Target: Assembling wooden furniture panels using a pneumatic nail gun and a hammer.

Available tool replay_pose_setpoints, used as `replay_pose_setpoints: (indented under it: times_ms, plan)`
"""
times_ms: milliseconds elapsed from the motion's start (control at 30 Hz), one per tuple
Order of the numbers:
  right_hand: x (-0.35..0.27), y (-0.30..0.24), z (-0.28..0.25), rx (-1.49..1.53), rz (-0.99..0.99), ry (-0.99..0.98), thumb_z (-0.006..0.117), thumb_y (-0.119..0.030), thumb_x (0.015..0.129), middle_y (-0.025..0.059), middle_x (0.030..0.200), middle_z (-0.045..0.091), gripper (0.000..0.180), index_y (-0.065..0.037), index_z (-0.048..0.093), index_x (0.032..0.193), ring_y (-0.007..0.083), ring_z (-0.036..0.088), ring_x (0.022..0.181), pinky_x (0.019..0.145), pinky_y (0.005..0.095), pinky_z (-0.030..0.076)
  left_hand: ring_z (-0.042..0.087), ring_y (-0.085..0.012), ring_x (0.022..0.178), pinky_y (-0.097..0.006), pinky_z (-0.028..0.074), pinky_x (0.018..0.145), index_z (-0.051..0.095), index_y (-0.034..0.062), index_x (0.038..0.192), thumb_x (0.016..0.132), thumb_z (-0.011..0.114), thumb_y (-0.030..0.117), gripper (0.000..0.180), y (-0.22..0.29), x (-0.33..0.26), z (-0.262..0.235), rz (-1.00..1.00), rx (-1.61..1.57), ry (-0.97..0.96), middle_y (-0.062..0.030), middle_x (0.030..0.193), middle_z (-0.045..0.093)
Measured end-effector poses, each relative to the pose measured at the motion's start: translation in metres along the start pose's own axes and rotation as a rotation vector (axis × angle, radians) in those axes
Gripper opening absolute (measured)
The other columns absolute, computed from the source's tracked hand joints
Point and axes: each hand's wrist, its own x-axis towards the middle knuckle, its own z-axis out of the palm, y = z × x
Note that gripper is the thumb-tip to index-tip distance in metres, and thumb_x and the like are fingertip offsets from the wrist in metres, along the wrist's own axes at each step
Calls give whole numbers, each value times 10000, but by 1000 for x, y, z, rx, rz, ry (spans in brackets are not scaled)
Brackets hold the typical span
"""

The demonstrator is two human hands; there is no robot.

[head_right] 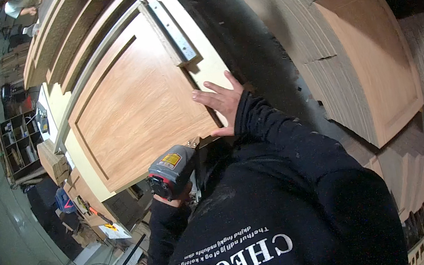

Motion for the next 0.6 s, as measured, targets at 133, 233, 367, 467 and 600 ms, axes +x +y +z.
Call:
replay_pose_setpoints:
  times_ms: [133,233,367,467,600]
  plan:
    - [-2,0,-2,-31,-19,-12,672,-464,581,27,1322,353,801,-141,372,1250,241,300,1234,1008,546,90,508,-268,985,-354,414,843,486,96,1137,710,568,187,444,-32,-8,10,101,129,143,-103,1071,535]
    - [0,-1,0,-18,-6,-34,685,-470,568,11,1344,320,824,-175,360,1266,255,302,1232,1012,562,52,549,-268,870,-381,455,769,506,78,1054,723,574,155,347,-81,-32,23,-272,-393,35,-92,942,564]
    - [0,-2,-2,-10,-5,-18,682,-430,570,30,1315,365,764,-128,411,1218,252,299,1235,1001,556,91,545,-229,695,-352,470,613,503,55,989,715,575,76,284,-77,-36,-6,-589,-861,127,-79,799,549]
    - [1,-6,-5,-28,-1,-33,689,-426,558,31,1313,369,781,-130,405,1223,263,303,1233,1001,557,95,469,-146,472,-273,417,399,492,33,901,701,569,-32,224,-71,-35,-13,-674,-1135,295,-47,622,488]
    - [1,-4,-1,-52,17,-65,684,-479,547,16,1335,337,825,-172,382,1251,264,300,1233,1014,566,26,479,-154,485,-278,408,403,491,33,912,704,566,-31,230,-70,-31,-24,-618,-1129,225,-52,626,494]
